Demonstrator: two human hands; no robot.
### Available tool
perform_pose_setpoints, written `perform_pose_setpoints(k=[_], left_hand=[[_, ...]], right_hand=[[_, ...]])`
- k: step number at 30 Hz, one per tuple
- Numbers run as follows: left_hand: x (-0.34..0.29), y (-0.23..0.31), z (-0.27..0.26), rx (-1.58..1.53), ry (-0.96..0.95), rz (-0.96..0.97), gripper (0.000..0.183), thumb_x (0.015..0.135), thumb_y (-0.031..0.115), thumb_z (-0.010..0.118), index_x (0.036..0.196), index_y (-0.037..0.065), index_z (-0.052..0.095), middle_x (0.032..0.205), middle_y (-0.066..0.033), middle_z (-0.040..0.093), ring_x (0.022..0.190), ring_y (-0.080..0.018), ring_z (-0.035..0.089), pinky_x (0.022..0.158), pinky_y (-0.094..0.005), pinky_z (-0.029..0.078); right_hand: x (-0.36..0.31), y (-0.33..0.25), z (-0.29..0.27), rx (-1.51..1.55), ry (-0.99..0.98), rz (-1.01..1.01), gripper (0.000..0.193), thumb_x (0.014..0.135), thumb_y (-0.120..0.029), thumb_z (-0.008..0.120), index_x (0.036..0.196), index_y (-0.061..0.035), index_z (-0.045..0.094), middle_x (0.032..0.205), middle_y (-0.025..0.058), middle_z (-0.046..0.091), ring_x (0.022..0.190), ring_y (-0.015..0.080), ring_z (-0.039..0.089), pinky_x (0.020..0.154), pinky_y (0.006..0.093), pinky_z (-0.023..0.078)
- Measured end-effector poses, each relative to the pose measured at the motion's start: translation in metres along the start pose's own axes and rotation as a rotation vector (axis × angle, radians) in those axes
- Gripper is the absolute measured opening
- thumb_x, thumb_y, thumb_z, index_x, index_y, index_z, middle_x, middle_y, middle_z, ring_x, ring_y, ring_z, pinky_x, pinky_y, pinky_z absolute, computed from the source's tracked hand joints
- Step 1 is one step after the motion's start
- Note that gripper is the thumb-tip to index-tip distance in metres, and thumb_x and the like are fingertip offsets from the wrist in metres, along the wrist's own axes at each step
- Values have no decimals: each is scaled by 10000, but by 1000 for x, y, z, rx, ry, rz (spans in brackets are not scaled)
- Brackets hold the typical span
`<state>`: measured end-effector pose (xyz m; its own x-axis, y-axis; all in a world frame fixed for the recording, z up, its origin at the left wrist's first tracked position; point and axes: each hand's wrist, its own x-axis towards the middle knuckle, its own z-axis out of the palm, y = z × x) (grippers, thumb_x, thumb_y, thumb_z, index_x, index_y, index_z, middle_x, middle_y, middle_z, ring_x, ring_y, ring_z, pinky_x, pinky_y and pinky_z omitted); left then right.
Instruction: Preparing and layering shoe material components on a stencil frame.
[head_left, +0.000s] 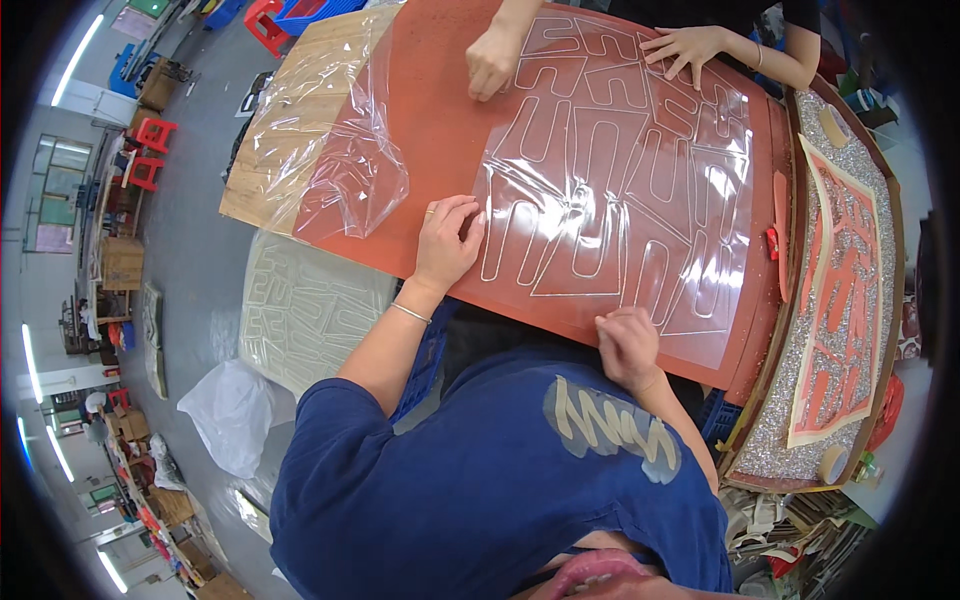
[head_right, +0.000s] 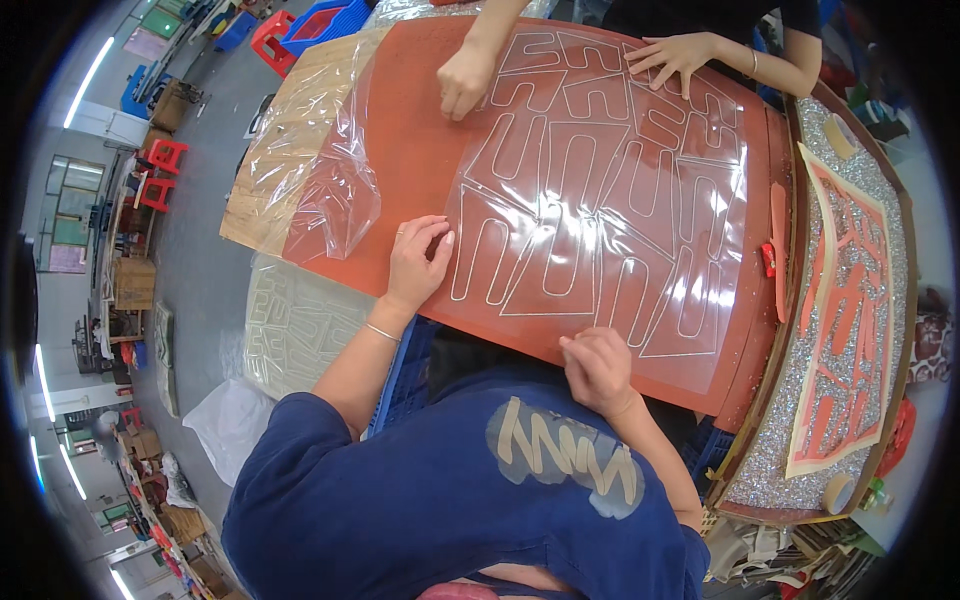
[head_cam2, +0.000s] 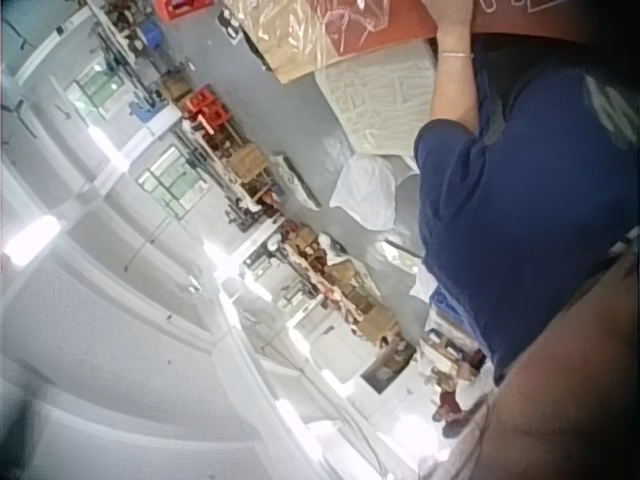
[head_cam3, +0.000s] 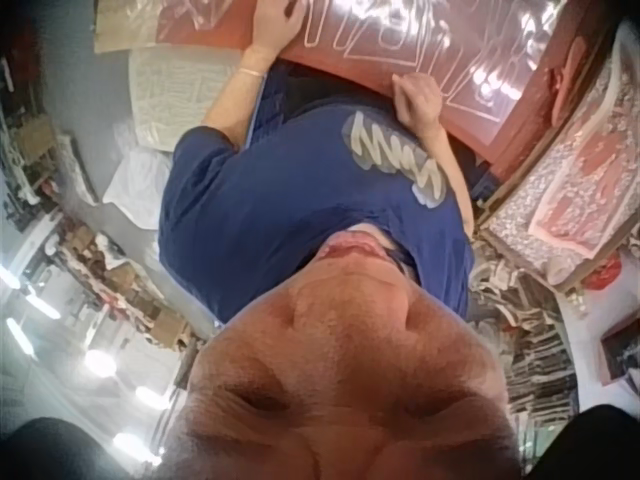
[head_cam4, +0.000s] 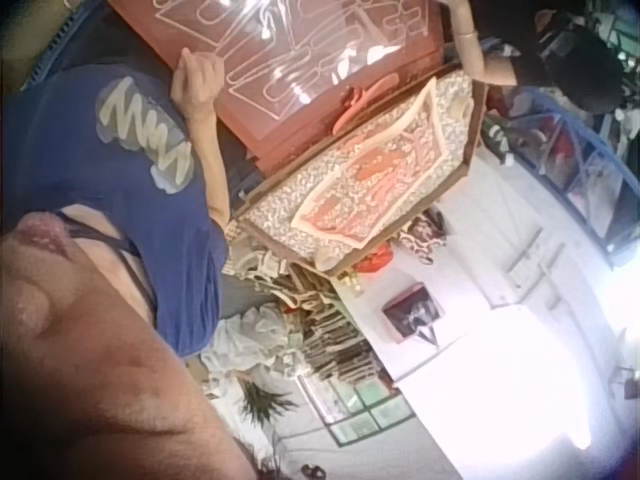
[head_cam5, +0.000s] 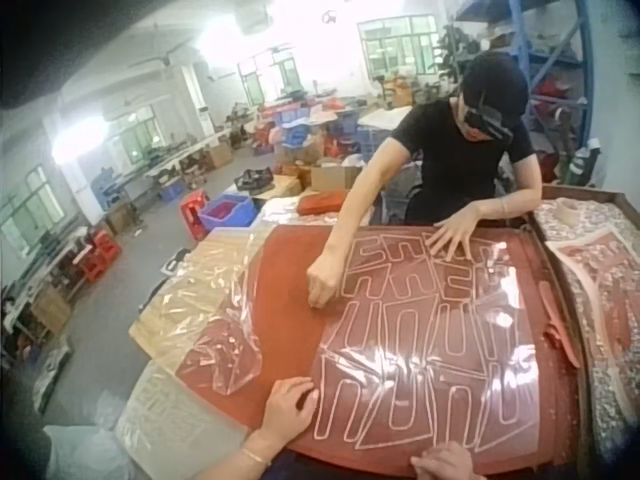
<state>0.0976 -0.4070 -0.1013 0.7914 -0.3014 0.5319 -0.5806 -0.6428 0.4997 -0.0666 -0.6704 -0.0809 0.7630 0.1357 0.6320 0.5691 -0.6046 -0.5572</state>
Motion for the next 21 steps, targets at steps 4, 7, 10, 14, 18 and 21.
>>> perform_pose_setpoints(k=[4, 7, 10, 14, 18, 21], left_hand=[[0, 1, 0, 35, -27, 20, 172, 787, 89, 650, 925, -14, 645, 1022, -126, 624, 943, -302, 565, 840, -376, 468], [0, 0, 1, 37, -34, 13, 184, 787, 98, 651, 929, -19, 642, 1027, -130, 619, 953, -307, 561, 847, -381, 465], [-2, -1, 2, 36, -33, -8, 197, 791, 109, 651, 941, -19, 639, 1030, -136, 608, 962, -311, 555, 850, -383, 464], [-2, -2, 2, 29, -42, -35, 224, 798, 125, 654, 969, -18, 629, 1045, -143, 590, 967, -314, 550, 853, -385, 464], [-2, 0, 2, 41, -41, -13, 233, 802, 130, 656, 980, -17, 623, 1049, -139, 589, 968, -313, 550, 854, -386, 463], [-1, 0, 1, 37, -37, -23, 232, 800, 131, 659, 976, -16, 620, 1044, -140, 587, 970, -315, 548, 857, -388, 462]], right_hand=[[9, 2, -18, -14, 135, 154, 277, 736, 92, 627, 992, -12, 612, 858, 120, 595, 826, 304, 575, 714, 368, 472], [16, 6, -23, -208, 18, 210, 277, 756, 47, 626, 1026, -11, 606, 999, 146, 573, 990, 340, 536, 848, 429, 432], [15, 4, -15, -387, -84, 268, 275, 771, 7, 620, 1045, -14, 602, 1100, 160, 540, 1122, 361, 478, 964, 488, 360], [2, -5, 3, -564, -180, 214, 290, 774, -31, 623, 1062, -12, 596, 1196, 163, 504, 1258, 369, 392, 1068, 548, 247], [-10, -8, 10, -451, -221, 101, 307, 761, -10, 634, 1065, -27, 601, 1209, 155, 509, 1274, 370, 390, 1087, 557, 223], [-14, -6, 8, -409, -189, 51, 276, 741, -14, 631, 1017, -15, 620, 1144, 138, 552, 1230, 340, 446, 1066, 544, 271]])
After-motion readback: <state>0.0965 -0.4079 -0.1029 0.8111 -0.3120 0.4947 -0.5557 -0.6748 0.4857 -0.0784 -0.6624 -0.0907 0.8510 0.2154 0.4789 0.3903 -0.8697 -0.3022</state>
